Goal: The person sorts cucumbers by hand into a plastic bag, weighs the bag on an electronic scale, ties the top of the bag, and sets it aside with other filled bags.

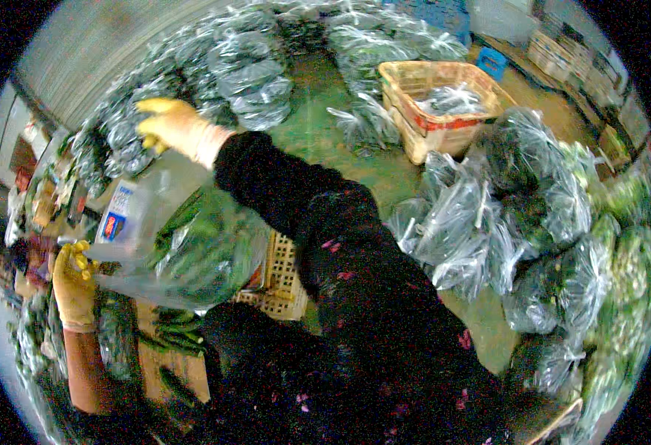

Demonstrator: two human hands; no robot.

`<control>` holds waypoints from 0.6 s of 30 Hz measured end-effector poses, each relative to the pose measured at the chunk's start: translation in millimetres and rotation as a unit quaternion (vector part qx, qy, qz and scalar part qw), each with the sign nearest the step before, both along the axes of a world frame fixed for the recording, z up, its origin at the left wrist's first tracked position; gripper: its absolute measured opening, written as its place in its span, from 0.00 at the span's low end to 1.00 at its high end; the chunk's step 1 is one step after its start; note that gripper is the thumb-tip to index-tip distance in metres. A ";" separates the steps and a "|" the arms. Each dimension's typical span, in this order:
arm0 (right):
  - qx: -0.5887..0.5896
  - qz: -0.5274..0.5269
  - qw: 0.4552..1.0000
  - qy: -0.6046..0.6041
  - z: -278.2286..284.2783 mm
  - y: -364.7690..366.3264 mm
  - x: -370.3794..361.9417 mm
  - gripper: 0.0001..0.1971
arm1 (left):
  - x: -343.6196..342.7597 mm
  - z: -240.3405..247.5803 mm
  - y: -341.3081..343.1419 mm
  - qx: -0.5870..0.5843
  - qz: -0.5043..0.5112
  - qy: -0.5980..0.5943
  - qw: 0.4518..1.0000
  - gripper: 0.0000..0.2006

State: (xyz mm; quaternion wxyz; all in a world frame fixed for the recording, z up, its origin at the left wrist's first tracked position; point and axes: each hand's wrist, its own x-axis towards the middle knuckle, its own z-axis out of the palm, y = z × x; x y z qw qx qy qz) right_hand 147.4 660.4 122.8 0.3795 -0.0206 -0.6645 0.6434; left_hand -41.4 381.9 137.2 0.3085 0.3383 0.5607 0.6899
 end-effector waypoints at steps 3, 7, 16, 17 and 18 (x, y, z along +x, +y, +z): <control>0.184 0.005 0.983 -0.018 -13.5 -14.6 -15.1 0.25 | 10.5 7.2 16.4 -0.033 -0.038 0.005 0.999 0.17; 0.512 -0.105 0.839 -0.149 -19.0 -23.7 3.9 0.30 | -5.6 -4.1 46.3 -0.059 -0.064 0.165 0.982 0.19; -0.037 0.420 0.906 0.040 -63.0 -20.0 -29.9 0.28 | 3.4 -53.4 110.8 -0.249 -0.252 0.362 0.863 0.15; 0.032 0.426 0.904 0.011 -67.2 -24.8 -38.6 0.28 | -7.3 -61.4 107.7 -0.230 -0.273 0.375 0.856 0.14; 0.132 0.364 0.918 -0.082 -55.8 -26.8 -35.5 0.27 | -18.9 -69.9 104.6 -0.253 -0.256 0.379 0.853 0.17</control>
